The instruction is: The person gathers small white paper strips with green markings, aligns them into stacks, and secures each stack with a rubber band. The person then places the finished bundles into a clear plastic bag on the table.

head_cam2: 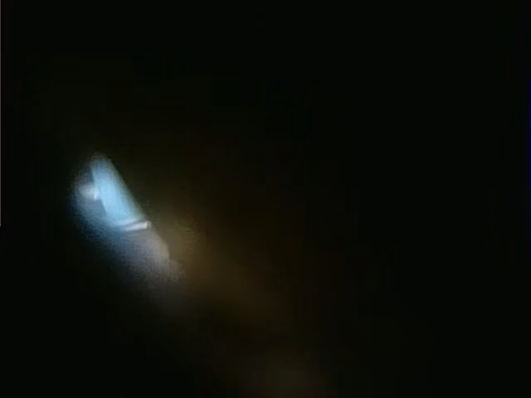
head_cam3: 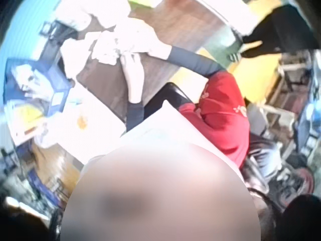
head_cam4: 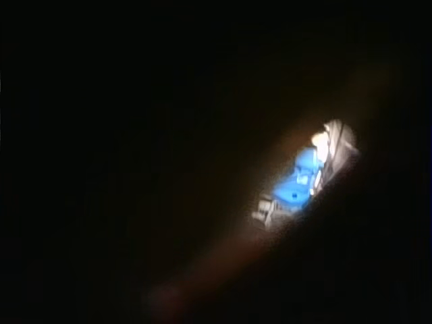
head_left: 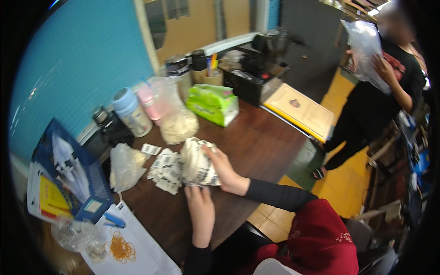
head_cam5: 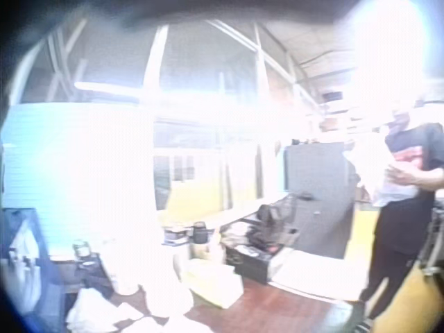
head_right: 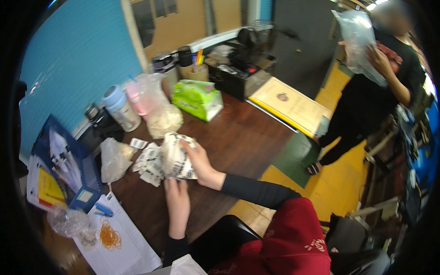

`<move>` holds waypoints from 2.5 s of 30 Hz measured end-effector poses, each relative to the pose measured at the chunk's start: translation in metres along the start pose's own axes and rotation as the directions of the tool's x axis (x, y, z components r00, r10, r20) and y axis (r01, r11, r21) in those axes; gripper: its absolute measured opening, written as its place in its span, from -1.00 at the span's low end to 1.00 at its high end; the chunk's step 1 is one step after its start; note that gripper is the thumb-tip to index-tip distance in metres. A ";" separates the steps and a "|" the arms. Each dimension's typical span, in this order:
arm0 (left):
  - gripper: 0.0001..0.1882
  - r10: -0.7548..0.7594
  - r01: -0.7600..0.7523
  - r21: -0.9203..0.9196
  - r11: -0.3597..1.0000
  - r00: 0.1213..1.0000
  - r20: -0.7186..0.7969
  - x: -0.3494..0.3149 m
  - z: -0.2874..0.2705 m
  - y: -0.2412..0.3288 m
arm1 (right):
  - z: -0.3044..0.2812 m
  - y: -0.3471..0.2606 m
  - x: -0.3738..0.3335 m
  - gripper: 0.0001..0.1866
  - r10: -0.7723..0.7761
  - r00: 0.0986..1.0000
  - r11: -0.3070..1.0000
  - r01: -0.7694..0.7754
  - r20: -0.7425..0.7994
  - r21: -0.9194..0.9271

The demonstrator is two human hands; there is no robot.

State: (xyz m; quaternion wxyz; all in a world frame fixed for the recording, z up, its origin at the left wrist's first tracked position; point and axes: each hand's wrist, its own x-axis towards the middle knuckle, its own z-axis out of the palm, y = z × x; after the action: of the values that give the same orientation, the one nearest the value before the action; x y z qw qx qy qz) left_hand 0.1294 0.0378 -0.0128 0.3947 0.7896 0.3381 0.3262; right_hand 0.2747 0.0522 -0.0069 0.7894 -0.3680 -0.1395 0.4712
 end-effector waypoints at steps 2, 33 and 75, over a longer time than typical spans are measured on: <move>-0.54 -0.019 0.015 -0.060 0.998 0.997 -0.075 -0.010 -0.003 -0.002 | 0.003 -0.003 -0.003 -0.64 -0.092 0.996 0.995 0.092 0.022 -0.030; -0.90 -0.001 -0.077 -0.181 0.980 0.919 -0.395 -0.019 -0.027 0.016 | 0.020 0.014 -0.038 -0.61 -0.201 0.979 0.980 0.200 -0.038 -0.015; -0.56 -0.538 -0.144 -0.821 0.553 0.690 -0.484 -0.002 -0.063 -0.008 | 0.053 -0.003 -0.049 -0.68 -0.483 0.841 0.491 0.490 0.242 -0.720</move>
State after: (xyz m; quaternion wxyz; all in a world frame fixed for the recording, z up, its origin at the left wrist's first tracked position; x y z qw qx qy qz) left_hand 0.0770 0.0648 0.0099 0.5892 0.2861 0.3660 0.6611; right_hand 0.2211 0.0335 0.0381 0.6599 -0.6068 -0.4243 0.1277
